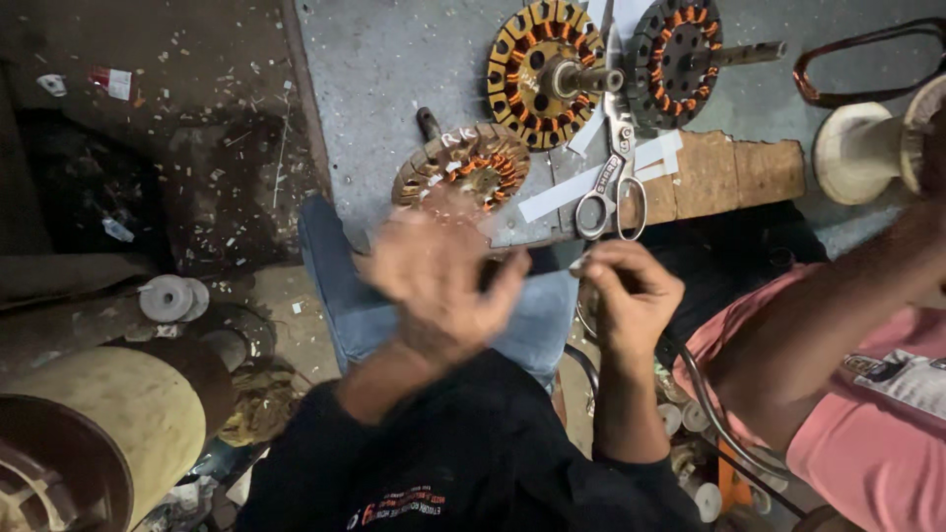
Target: The person repeatedly cuts small strips of white paper with scissors and inserts them into the slots of a stator-like electrical component. The person handles the component and strips one at a time, placing the finished unit on the workbench.
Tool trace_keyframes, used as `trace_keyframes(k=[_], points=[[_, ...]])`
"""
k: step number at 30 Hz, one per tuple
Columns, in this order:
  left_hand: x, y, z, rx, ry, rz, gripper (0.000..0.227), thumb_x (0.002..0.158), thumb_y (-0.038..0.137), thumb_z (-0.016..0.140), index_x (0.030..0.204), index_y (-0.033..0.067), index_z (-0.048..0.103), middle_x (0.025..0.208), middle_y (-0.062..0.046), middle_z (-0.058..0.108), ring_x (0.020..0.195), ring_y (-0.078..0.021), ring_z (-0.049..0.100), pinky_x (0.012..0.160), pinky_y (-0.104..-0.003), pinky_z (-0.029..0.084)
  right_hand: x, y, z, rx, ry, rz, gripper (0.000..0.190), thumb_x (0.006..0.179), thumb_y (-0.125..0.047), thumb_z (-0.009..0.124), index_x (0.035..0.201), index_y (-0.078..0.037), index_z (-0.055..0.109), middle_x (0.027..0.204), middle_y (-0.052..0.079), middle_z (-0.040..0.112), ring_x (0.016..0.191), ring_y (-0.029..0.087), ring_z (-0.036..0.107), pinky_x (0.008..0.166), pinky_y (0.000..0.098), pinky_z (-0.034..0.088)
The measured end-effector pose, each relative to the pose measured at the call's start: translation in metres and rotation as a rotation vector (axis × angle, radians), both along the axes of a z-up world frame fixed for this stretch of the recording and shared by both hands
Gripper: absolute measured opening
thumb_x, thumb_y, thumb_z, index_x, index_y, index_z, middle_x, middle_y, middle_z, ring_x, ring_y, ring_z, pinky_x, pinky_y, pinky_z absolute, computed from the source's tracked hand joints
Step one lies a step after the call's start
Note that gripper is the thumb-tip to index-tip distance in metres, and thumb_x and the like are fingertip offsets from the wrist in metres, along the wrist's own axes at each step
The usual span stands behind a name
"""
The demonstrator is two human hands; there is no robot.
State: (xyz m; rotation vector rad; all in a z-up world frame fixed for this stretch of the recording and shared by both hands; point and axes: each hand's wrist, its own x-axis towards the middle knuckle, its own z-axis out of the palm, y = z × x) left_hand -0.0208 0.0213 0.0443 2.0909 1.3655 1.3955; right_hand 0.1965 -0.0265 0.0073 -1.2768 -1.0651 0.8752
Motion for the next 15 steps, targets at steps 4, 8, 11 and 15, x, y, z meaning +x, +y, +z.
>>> trace_keyframes(k=[4, 8, 11, 15], points=[[-0.032, 0.057, -0.008, -0.286, 0.111, 0.209, 0.076, 0.067, 0.041, 0.098, 0.124, -0.0011, 0.072, 0.128, -0.023, 0.066, 0.118, -0.0412, 0.055, 0.097, -0.044, 0.041, -0.003, 0.009, 0.007, -0.054, -0.015, -0.111, 0.017, 0.089, 0.009, 0.076, 0.106, 0.007, 0.073, 0.105, 0.010, 0.073, 0.090, 0.016, 0.070, 0.085, 0.0276, 0.057], [-0.035, 0.058, -0.009, -0.614, -0.530, -0.165, 0.040, 0.085, 0.016, 0.085, 0.121, 0.0036, 0.072, 0.125, -0.011, 0.074, 0.112, -0.0211, 0.069, 0.101, -0.034, 0.054, -0.024, 0.015, 0.026, 0.163, -0.479, -0.119, 0.028, 0.088, 0.009, 0.081, 0.115, 0.007, 0.072, 0.102, 0.014, 0.072, 0.091, 0.021, 0.070, 0.085, 0.0288, 0.056], [-0.034, 0.034, -0.003, -0.470, -0.430, -0.246, 0.039, 0.085, 0.007, 0.085, 0.121, 0.0016, 0.073, 0.126, -0.013, 0.073, 0.120, -0.0231, 0.069, 0.107, -0.034, 0.052, -0.034, 0.015, 0.038, 0.462, -0.791, -0.045, 0.026, 0.086, 0.010, 0.084, 0.108, 0.003, 0.072, 0.106, 0.016, 0.073, 0.096, 0.027, 0.075, 0.084, 0.0324, 0.060], [-0.031, 0.016, -0.002, -0.378, -0.352, -0.243, 0.044, 0.082, 0.003, 0.086, 0.124, 0.0013, 0.072, 0.127, -0.015, 0.072, 0.126, -0.0277, 0.067, 0.110, -0.037, 0.051, -0.038, 0.020, 0.043, 0.598, -0.853, 0.105, 0.031, 0.081, 0.008, 0.086, 0.107, -0.003, 0.074, 0.111, 0.019, 0.072, 0.101, 0.033, 0.075, 0.085, 0.0377, 0.062]])
